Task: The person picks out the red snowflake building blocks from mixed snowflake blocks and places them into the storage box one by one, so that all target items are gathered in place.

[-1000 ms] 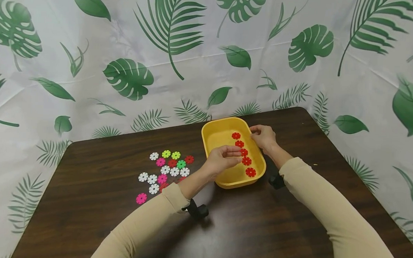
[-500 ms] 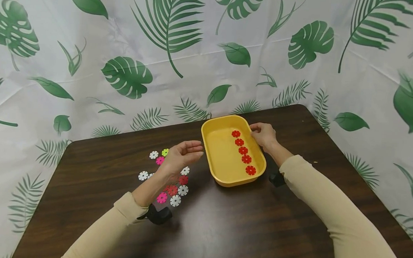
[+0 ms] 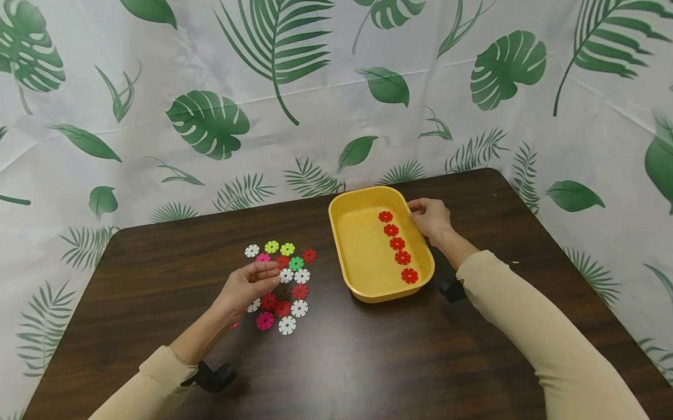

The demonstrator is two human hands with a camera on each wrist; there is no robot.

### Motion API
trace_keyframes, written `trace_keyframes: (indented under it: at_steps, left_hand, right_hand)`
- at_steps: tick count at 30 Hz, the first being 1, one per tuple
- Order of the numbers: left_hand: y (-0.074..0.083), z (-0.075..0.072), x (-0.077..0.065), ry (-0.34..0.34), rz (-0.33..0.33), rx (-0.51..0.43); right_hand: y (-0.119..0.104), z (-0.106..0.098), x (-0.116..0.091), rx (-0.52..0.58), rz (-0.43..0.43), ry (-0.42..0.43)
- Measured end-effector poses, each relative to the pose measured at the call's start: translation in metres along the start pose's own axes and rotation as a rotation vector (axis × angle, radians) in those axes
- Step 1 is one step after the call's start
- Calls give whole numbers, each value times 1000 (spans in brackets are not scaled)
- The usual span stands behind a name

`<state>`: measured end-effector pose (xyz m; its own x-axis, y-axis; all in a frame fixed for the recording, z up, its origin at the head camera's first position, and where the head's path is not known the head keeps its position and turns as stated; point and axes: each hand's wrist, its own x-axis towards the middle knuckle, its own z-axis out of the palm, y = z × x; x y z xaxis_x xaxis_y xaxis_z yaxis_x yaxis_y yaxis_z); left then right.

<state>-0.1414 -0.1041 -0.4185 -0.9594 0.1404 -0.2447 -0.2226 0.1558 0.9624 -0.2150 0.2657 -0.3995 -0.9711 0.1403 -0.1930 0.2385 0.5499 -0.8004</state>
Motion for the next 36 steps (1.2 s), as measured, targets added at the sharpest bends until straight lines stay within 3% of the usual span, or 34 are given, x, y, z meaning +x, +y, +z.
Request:
trace_keyframes:
  at_steps: [8,19,36]
  left_hand:
    - [-20,-19,-10,9,3,101]
    - [-34,-19,-13,101,37,315]
    - [-41,-15,-15,162,228,530]
  right_hand:
    - [0,1,1,0,7,2]
    - [1,1,2,-6,10,1]
    - [-1,1,2,-13,6,7]
